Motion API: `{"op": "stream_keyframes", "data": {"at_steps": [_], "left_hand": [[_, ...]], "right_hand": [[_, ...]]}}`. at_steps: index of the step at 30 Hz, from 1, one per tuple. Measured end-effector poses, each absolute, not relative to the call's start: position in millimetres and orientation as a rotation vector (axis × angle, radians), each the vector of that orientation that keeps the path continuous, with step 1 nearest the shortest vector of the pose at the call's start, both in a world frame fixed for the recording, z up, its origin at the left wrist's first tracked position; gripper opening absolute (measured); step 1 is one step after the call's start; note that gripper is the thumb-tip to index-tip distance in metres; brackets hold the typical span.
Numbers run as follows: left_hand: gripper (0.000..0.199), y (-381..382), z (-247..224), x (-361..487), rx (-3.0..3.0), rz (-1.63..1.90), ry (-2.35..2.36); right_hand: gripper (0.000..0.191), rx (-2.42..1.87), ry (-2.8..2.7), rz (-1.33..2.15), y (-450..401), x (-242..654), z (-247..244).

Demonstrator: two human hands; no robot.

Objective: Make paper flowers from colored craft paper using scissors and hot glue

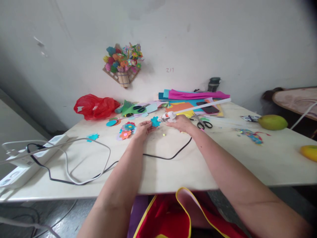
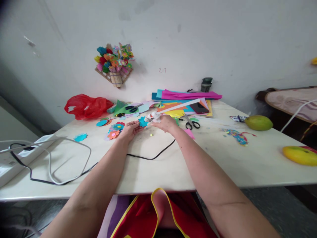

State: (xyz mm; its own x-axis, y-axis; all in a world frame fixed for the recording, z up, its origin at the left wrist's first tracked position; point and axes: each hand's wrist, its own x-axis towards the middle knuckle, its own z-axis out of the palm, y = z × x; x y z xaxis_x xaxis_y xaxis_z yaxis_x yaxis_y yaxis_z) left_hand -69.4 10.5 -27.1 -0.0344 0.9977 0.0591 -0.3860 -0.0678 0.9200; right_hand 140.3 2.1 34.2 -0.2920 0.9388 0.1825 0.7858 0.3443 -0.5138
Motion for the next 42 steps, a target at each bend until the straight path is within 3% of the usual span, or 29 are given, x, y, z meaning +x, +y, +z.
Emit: {"op": "stream_keyframes", "data": {"at_steps": [42], "left_hand": [[0.008,10.1,-27.0,-69.8,0.950,1.424,0.898]], "right_hand": [[0.037,-1.446,-2.176,0.519,6.0,139.9,28.5]]}}
